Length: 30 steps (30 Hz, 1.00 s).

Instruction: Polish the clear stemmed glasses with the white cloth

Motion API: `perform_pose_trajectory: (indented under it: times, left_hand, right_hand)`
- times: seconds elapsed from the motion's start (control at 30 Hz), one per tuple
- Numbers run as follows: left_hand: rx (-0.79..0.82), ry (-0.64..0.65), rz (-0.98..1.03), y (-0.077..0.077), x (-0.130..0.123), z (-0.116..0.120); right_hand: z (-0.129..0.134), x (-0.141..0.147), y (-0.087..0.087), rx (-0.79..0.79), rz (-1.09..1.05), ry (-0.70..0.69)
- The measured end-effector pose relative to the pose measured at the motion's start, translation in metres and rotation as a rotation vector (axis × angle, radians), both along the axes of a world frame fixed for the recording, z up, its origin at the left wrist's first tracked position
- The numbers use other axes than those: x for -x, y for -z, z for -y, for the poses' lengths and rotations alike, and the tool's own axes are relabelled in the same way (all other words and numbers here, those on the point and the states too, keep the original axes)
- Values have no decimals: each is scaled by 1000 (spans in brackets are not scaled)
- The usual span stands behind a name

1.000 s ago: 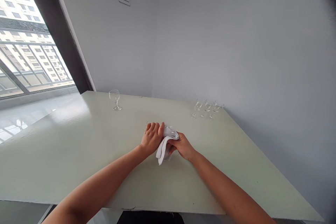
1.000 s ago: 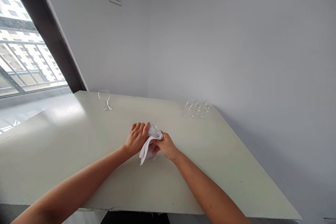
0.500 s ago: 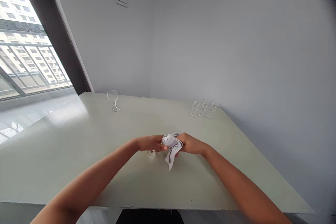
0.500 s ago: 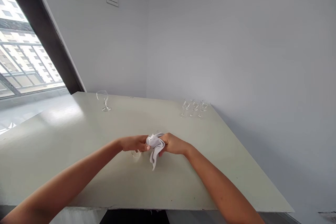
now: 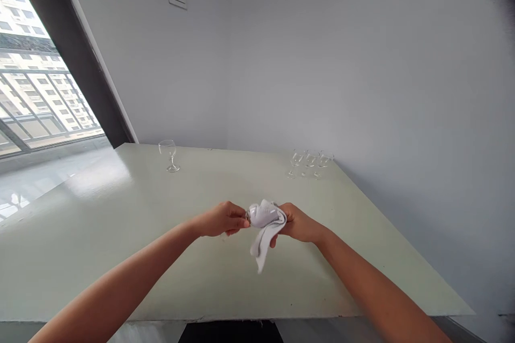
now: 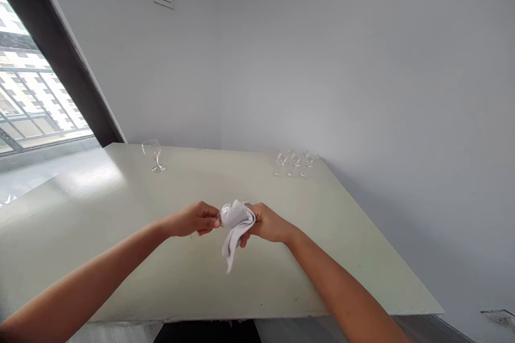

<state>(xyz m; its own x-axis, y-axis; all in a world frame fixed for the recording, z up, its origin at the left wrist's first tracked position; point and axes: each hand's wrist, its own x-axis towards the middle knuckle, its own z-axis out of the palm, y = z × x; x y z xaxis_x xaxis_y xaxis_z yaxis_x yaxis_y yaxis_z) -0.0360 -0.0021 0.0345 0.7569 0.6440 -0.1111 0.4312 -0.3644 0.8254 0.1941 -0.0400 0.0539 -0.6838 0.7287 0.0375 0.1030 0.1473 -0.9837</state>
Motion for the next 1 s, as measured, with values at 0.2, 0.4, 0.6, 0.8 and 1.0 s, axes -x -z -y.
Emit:
perform_pose_trajectory:
  times: [0.2, 0.4, 0.6, 0.8, 1.0]
  left_hand:
    - [422, 29, 178, -2, 6, -9]
    - [-695, -562, 136, -11, 11, -7]
    - [-771, -733, 231, 1, 9, 9]
    - [-139, -666, 405, 18, 13, 8]
    - [70, -611, 545, 22, 11, 9]
  right_hand:
    - [-1, 2, 0, 51, -67, -31]
    - [-17, 5, 28, 190, -222, 335]
    - [-17, 11, 29, 179, -280, 398]
    - [-13, 10, 33, 50, -238, 386]
    - [-12, 6, 33, 9, -184, 396]
